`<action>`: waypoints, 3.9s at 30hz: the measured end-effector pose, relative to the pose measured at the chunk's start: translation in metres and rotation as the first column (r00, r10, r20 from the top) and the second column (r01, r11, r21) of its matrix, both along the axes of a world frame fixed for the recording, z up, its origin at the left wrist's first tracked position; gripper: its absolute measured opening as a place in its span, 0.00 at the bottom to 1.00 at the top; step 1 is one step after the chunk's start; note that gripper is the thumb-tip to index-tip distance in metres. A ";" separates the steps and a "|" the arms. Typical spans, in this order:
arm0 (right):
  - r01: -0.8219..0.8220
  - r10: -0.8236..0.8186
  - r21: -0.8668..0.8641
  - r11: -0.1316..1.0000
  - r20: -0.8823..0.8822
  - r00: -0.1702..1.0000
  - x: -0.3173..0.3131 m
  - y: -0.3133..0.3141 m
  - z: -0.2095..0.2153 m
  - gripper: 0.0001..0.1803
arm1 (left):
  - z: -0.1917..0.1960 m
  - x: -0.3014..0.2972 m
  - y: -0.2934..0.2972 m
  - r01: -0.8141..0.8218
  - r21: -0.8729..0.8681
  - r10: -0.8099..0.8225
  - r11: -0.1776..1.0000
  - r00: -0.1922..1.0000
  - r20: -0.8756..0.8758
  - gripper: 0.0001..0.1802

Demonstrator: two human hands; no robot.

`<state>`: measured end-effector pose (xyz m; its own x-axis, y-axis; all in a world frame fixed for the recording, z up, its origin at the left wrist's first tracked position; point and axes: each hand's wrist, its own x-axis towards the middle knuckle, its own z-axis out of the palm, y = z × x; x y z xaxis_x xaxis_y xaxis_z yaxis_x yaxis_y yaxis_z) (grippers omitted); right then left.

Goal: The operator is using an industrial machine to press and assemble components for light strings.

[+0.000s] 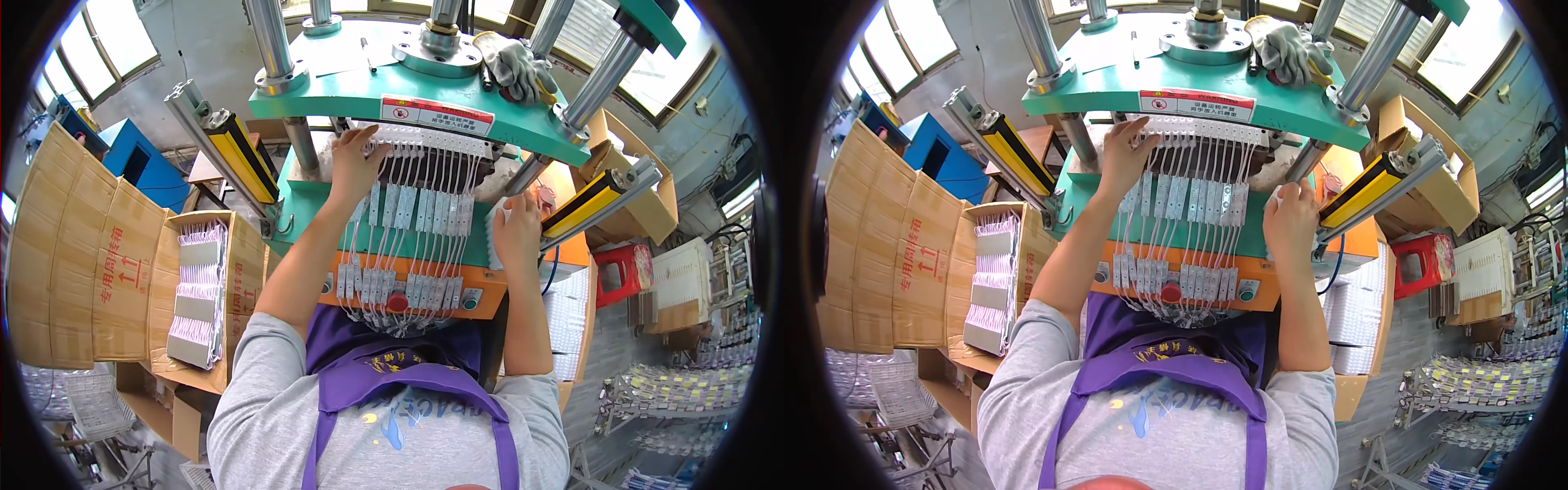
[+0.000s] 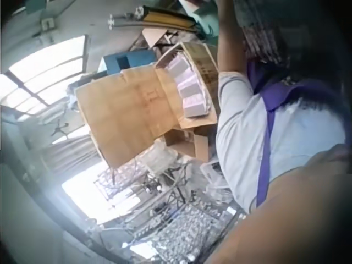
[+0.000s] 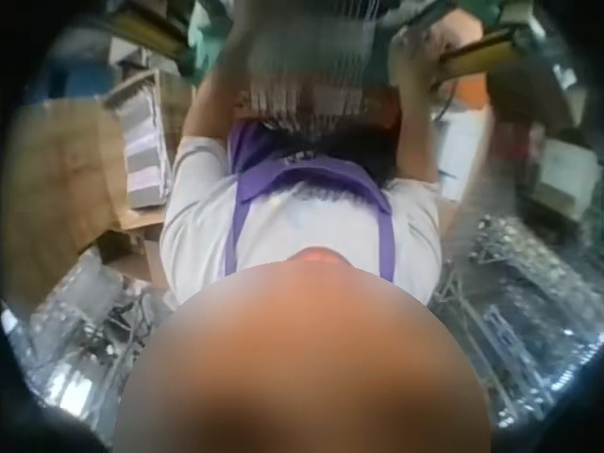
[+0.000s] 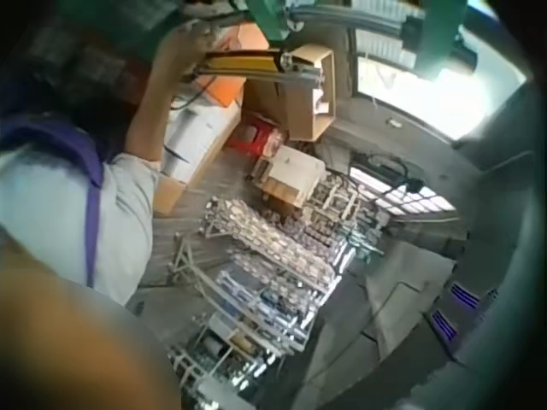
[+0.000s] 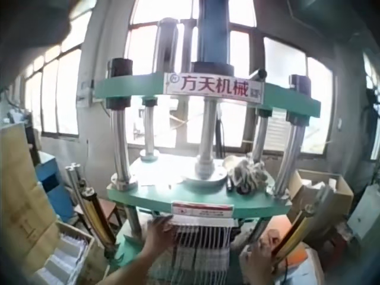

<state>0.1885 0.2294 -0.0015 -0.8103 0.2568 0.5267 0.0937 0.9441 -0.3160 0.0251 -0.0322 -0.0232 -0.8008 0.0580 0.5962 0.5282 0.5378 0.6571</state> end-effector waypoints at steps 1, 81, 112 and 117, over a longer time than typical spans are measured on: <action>-0.001 0.000 0.027 1.000 0.012 1.000 0.000 0.002 -0.001 0.13 | 0.000 -0.003 0.000 -0.039 -0.116 0.039 0.992 0.999 -0.009 0.26; -0.385 0.341 -0.140 0.912 -0.264 0.903 0.124 0.005 -0.052 0.15 | -0.014 0.153 -0.127 0.465 -0.541 -0.223 0.701 0.863 0.453 0.55; -0.197 0.296 -0.966 -0.169 -0.240 0.925 0.046 -0.066 -0.011 0.09 | 0.022 0.041 -0.034 0.394 0.781 -0.874 0.484 0.263 0.409 0.15; -0.075 0.272 -0.997 -0.024 -0.079 0.959 0.009 -0.068 -0.016 0.10 | -0.014 0.052 -0.045 0.325 0.741 -0.806 0.588 0.306 0.506 0.18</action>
